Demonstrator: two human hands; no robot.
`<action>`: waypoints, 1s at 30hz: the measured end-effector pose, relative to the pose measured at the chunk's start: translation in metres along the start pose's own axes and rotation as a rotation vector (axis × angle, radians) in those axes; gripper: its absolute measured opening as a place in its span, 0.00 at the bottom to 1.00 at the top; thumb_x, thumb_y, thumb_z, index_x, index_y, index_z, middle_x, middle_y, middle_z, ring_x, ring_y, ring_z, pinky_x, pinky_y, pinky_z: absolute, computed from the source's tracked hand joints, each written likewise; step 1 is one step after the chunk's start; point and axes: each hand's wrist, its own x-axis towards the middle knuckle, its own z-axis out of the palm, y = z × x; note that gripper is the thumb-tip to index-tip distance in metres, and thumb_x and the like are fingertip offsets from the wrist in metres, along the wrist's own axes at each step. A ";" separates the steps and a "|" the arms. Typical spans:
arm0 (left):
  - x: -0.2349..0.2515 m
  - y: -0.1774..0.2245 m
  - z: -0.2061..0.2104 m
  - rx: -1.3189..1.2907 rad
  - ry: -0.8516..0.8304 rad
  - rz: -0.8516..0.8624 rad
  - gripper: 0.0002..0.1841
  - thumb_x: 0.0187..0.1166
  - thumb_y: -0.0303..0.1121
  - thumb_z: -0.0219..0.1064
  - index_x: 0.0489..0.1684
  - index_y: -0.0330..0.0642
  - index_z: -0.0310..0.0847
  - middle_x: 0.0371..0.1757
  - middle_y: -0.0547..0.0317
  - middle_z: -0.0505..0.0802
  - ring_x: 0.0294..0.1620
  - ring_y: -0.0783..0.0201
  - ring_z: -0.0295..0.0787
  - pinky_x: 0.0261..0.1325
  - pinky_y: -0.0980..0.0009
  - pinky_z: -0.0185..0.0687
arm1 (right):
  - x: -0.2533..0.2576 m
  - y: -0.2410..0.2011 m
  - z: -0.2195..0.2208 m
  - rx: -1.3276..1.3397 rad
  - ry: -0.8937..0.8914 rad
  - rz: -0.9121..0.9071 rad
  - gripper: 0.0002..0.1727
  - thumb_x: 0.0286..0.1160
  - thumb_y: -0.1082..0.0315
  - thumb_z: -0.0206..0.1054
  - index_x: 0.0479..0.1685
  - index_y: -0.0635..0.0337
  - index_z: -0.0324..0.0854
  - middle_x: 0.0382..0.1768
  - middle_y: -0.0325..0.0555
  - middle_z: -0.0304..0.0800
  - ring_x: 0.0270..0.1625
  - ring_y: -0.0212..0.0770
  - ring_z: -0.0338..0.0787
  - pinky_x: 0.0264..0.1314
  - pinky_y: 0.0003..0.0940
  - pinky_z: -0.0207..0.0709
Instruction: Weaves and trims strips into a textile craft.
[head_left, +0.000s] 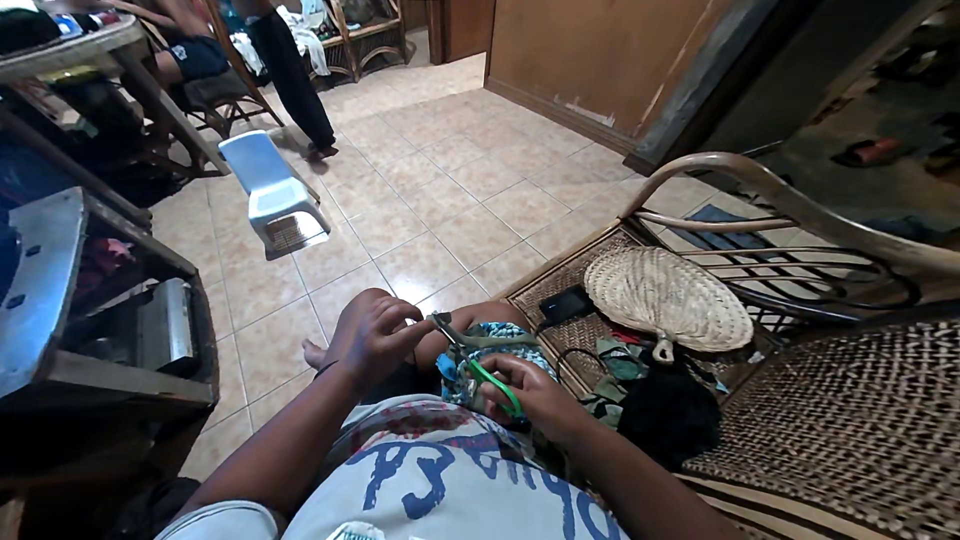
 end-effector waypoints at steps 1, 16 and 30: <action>0.000 0.000 0.000 0.002 0.001 -0.001 0.06 0.84 0.33 0.66 0.48 0.50 0.90 0.45 0.56 0.89 0.55 0.62 0.86 0.67 0.67 0.79 | 0.000 0.000 0.000 -0.002 -0.001 0.003 0.15 0.77 0.59 0.70 0.55 0.58 0.79 0.31 0.30 0.87 0.30 0.26 0.88 0.36 0.22 0.85; -0.001 -0.001 0.004 -0.027 0.032 -0.043 0.05 0.82 0.32 0.68 0.45 0.48 0.90 0.43 0.55 0.89 0.53 0.63 0.86 0.64 0.68 0.81 | 0.001 0.000 -0.001 -0.053 -0.006 0.012 0.16 0.76 0.63 0.71 0.56 0.59 0.78 0.33 0.31 0.87 0.31 0.26 0.89 0.38 0.23 0.86; 0.024 0.025 0.005 -1.126 0.044 -1.294 0.13 0.82 0.20 0.59 0.60 0.37 0.68 0.42 0.59 0.86 0.40 0.67 0.88 0.52 0.66 0.89 | -0.009 0.077 -0.162 -0.995 0.856 0.594 0.31 0.74 0.68 0.72 0.77 0.73 0.72 0.70 0.79 0.77 0.70 0.77 0.81 0.69 0.74 0.71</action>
